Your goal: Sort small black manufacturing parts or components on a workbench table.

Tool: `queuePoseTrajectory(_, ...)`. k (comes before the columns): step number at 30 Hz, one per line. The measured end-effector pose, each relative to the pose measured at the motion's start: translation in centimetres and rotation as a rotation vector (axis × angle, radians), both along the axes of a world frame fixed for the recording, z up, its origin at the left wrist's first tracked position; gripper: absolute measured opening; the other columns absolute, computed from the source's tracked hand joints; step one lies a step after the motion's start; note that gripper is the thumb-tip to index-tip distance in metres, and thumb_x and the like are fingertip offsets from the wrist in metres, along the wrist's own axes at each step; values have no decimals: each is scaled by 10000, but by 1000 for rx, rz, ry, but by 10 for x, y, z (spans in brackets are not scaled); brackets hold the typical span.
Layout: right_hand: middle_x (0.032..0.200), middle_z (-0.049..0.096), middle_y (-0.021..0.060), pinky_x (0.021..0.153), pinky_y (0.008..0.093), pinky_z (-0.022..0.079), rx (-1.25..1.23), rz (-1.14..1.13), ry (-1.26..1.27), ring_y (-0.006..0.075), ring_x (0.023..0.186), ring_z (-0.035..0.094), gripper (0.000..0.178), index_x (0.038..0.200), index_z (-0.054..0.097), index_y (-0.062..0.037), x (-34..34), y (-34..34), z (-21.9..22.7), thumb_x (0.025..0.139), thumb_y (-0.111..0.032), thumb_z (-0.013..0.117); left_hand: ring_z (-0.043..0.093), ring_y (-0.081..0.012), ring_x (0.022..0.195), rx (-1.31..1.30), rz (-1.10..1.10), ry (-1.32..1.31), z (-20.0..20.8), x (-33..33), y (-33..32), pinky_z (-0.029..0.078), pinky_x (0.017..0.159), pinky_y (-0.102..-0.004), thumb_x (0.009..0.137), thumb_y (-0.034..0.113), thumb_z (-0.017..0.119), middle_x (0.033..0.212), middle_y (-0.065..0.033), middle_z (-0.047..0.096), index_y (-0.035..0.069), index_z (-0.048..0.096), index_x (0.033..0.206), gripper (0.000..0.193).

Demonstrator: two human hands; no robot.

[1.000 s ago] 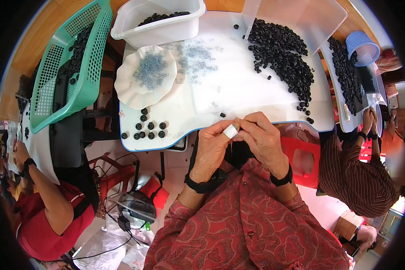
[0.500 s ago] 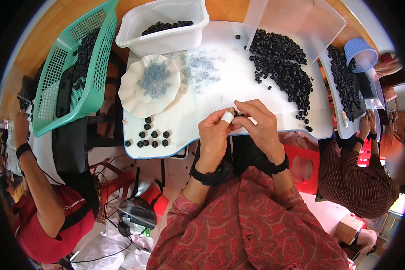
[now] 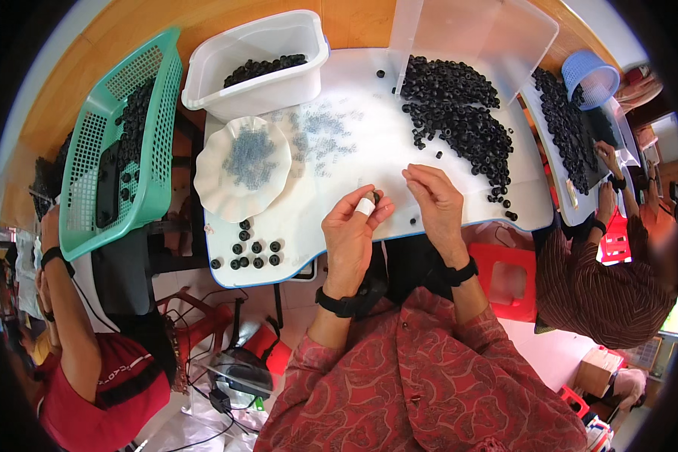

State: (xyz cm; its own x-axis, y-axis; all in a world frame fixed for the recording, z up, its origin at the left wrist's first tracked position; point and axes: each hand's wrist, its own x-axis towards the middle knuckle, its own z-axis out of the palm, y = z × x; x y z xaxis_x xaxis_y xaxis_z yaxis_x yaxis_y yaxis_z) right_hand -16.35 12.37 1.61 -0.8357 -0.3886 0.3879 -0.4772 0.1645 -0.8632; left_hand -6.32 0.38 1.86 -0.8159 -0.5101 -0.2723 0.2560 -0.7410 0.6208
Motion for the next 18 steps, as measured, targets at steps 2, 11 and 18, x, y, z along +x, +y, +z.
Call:
queuePoseTrajectory(2, 1042, 651, 83, 745, 222, 517, -9, -75, 0, 132, 880, 643, 203, 1042, 674, -13, -1, 3, -6, 846, 37, 659, 658, -258, 906, 51, -18, 40, 0, 3, -2, 575, 846, -379, 925, -10, 549, 1015, -176, 628, -87, 596, 1107, 203)
queuePoseTrajectory(11, 912, 633, 51, 701, 222, 517, -287, -219, -24, 111, 798, 635, 137, 1015, 650, 16, 8, 34, -8, 882, 32, 624, 644, -248, 950, 55, -27, 117, 1, 7, -5, 548, 895, -387, 922, -20, 514, 1064, -176, 616, -74, 584, 1134, 230)
queuePoseTrajectory(18, 794, 616, 18, 586, 195, 477, -64, -297, -227, 77, 648, 606, 111, 1001, 648, 12, 35, 78, -3, 899, -21, 618, 634, -243, 966, 76, -101, 159, 7, 19, 1, 542, 899, -365, 914, -24, 515, 1101, -196, 601, -84, 563, 1169, 267)
